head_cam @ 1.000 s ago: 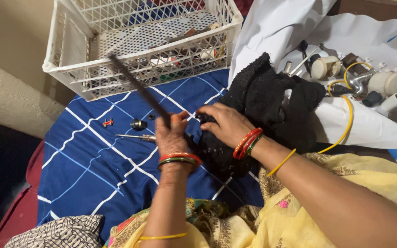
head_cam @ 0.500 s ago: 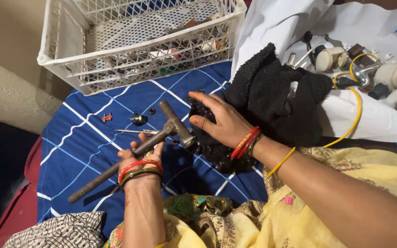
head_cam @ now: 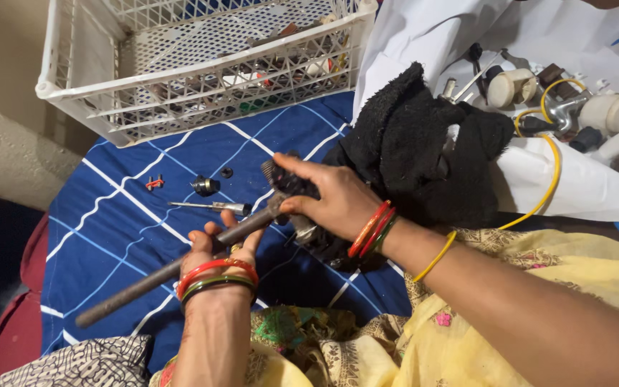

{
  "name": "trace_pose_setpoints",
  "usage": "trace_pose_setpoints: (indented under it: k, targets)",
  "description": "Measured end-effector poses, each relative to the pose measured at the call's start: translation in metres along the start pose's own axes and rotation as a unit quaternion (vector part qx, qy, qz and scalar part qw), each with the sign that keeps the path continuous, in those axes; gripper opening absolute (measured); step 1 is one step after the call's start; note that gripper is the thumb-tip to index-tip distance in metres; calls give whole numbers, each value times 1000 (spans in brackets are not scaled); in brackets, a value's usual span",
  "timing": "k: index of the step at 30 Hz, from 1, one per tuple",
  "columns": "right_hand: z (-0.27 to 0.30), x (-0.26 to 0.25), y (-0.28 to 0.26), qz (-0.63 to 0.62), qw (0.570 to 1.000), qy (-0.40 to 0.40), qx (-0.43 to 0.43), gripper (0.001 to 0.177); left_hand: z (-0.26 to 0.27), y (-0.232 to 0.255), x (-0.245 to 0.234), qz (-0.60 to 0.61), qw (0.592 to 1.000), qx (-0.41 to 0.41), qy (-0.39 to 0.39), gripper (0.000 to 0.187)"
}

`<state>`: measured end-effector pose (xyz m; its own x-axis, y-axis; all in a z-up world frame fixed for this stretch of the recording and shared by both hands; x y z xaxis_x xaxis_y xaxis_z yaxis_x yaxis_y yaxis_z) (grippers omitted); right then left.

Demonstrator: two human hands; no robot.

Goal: The person uses a wrench and a hammer to manipulate and adjust a dark metal component on a blue checkered cloth. They repeatedly tighten and loosen parts of the object, occasionally wiping it with a black cloth. The workspace includes a white plastic basket containing various tools and parts.

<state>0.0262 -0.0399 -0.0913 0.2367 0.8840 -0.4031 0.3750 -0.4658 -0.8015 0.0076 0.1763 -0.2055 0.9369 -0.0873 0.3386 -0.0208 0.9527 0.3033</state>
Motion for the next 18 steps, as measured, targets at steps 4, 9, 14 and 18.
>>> trace_pose_setpoints:
  k: [4,9,14,18]
  targets:
    - [7,9,-14,66,996,24,-52,58,-13,4,-6,31,1000,1,-5,7]
    - [8,10,-15,70,994,11,-79,65,-28,-7,-1,37,999,-22,-22,10]
    - [3,14,-4,29,997,-41,-51,92,-27,-15,0,39,998,-30,-30,10]
    - [1,15,14,73,996,-49,30,89,-25,-20,3,32,999,-26,-35,11]
Point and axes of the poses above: each hand's wrist, its own z-axis away from the middle knuckle, its own x-axis out of the palm, y = z × x, the point moved 9 cm from there along -z, towards the middle knuckle, and after that the axes turned 14 degrees about y, right-handed, at the moved point
